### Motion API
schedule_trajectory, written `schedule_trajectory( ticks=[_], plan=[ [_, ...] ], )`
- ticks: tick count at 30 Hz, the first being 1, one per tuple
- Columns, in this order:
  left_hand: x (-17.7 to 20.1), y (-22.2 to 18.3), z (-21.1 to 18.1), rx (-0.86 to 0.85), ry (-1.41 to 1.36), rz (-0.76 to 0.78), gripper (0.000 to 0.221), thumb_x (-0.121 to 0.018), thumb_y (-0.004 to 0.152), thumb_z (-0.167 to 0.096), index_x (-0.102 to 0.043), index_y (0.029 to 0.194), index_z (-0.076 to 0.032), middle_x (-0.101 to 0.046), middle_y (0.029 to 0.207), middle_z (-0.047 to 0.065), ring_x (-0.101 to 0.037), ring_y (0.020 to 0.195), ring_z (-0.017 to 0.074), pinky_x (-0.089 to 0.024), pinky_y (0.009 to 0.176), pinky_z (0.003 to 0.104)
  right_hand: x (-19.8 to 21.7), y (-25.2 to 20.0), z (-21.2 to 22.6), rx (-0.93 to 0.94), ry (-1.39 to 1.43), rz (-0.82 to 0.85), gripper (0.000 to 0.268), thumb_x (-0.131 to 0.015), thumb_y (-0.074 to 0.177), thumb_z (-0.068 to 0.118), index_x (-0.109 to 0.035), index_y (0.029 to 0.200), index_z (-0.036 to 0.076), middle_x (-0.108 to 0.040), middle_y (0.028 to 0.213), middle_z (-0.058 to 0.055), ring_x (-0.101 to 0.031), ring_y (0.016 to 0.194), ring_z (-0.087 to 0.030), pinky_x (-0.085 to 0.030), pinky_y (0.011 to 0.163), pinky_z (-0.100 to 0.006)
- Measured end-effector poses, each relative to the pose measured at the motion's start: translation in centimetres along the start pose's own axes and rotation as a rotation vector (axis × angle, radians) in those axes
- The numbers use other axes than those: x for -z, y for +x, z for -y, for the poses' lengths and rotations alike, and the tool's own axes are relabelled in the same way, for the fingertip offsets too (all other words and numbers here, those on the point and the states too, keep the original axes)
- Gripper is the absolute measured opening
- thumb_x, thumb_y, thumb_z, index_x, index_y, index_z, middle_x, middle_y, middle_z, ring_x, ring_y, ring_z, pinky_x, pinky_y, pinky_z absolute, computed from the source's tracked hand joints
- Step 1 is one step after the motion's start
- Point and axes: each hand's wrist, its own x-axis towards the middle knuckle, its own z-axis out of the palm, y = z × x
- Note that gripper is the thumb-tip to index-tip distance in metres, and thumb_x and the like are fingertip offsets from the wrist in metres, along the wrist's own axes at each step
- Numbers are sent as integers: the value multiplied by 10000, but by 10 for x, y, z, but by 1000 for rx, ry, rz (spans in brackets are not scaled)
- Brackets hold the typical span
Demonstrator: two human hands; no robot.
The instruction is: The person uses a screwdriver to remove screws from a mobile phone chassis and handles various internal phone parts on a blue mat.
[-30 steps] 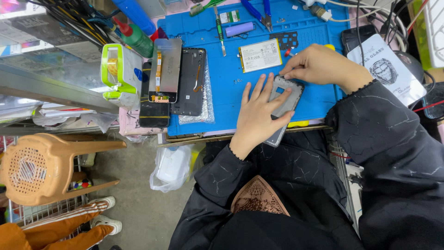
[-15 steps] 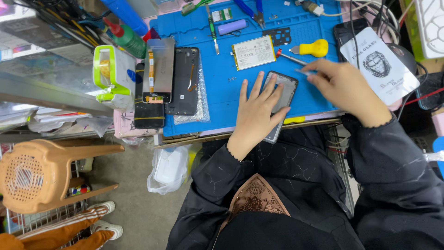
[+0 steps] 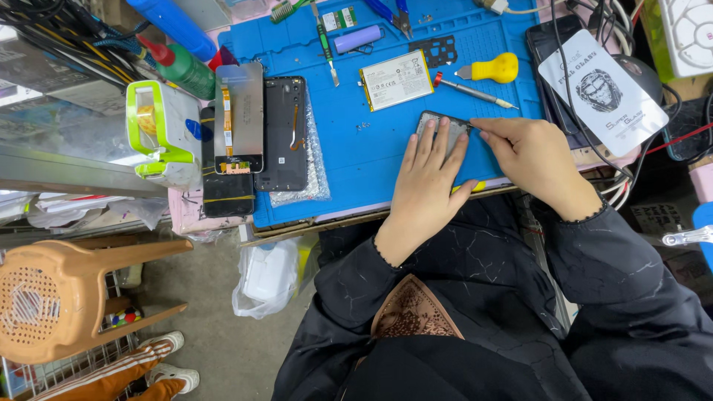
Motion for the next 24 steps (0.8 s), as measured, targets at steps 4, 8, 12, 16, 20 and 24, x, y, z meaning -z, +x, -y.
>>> schedule_trajectory(
  ticks=[4, 8, 12, 16, 20, 24],
  plan=[
    [-2, -1, 1, -1, -6, -16, 693, -686, 946, -408, -496, 1501, -40, -351, 1630, 249, -282, 1558, 410, -229, 1289, 561, -3, -1, 7, -4, -3, -21, 251, -647, 1003, 114, -757, 1222, 61, -722, 986, -236, -705, 770, -377, -542, 667, -413],
    [1, -1, 0, -4, -25, -34, 683, -698, 937, -397, -513, 1485, -33, -365, 1618, 249, -307, 1545, 414, -255, 1281, 567, -5, -4, 12, -83, 17, -10, 269, -627, 1000, 98, -750, 1236, 62, -697, 908, -256, -693, 704, -370, -530, 639, -406],
    [6, 1, -1, 23, -85, -38, 668, -734, 908, -366, -537, 1448, -26, -431, 1536, 244, -379, 1465, 432, -299, 1257, 574, -6, -2, 13, -94, 44, -24, 255, -621, 1009, 97, -743, 1229, 58, -690, 886, -254, -690, 663, -356, -530, 616, -392],
    [8, 2, -3, 24, -96, -71, 673, -755, 876, -350, -550, 1429, -26, -458, 1483, 242, -412, 1425, 426, -319, 1241, 573, -6, -4, 18, -90, 39, -33, 264, -621, 1011, 85, -742, 1243, 47, -675, 840, -262, -666, 625, -332, -508, 593, -383],
    [9, 2, -3, 23, -98, -70, 672, -757, 879, -351, -551, 1432, -30, -459, 1487, 242, -409, 1421, 429, -321, 1242, 571, -2, -2, 17, -160, 66, 17, 275, -617, 999, 77, -742, 1243, 50, -657, 763, -255, -612, 524, -287, -477, 547, -370],
    [8, 3, -3, 24, -89, -70, 672, -751, 879, -359, -554, 1432, -32, -465, 1486, 239, -411, 1416, 430, -322, 1237, 574, -2, -1, 16, -130, 81, 9, 272, -612, 1001, 71, -740, 1239, 45, -657, 763, -244, -598, 512, -248, -472, 544, -351]
  ],
)
